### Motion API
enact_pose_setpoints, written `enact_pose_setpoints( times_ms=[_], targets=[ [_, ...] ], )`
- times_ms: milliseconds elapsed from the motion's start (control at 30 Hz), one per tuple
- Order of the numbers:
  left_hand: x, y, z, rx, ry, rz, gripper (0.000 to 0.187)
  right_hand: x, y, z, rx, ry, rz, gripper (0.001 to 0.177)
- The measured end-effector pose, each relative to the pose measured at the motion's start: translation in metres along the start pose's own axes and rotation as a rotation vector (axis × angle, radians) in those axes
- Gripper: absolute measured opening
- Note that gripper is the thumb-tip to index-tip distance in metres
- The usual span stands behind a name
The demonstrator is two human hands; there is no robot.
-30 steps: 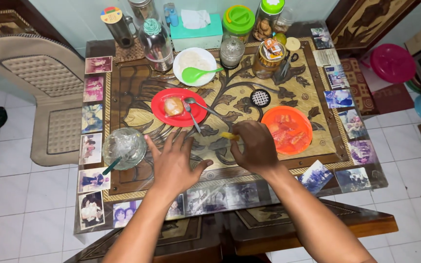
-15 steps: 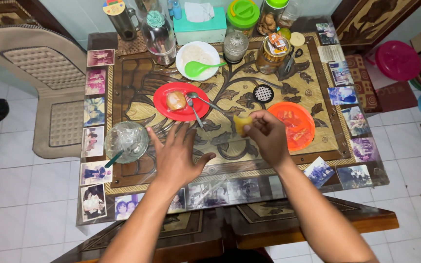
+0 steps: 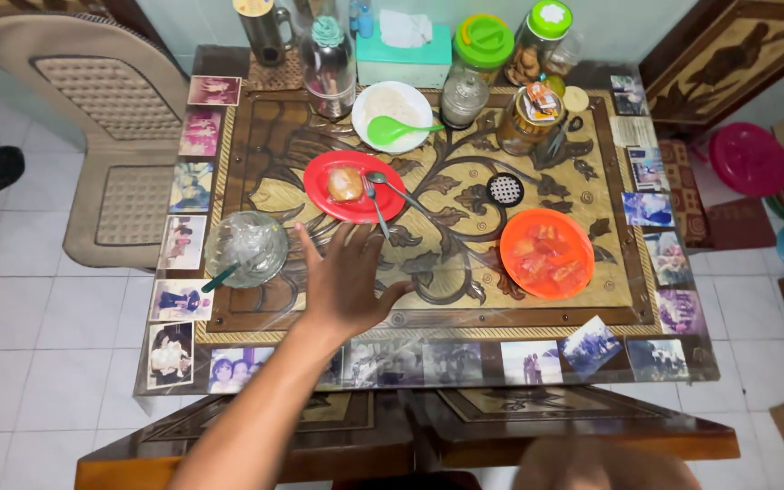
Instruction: Preparing a meal by slicing tomatoes and arranging ingredients on a table.
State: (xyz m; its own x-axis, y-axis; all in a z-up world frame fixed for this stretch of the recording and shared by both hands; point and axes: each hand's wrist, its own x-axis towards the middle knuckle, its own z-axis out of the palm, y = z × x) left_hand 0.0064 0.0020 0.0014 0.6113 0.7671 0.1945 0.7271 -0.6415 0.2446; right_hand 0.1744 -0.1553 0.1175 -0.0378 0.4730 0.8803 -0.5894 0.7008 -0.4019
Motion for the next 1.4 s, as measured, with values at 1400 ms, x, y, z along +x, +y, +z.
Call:
enact_pose_setpoints(
  times_ms=[1400],
  targets=[
    [0.004,0.002,0.010,-0.010,-0.159,-0.065,0.096,-0.085,0.089,-0.131,-1.691,-0.230,0.825,0.058]
  ],
)
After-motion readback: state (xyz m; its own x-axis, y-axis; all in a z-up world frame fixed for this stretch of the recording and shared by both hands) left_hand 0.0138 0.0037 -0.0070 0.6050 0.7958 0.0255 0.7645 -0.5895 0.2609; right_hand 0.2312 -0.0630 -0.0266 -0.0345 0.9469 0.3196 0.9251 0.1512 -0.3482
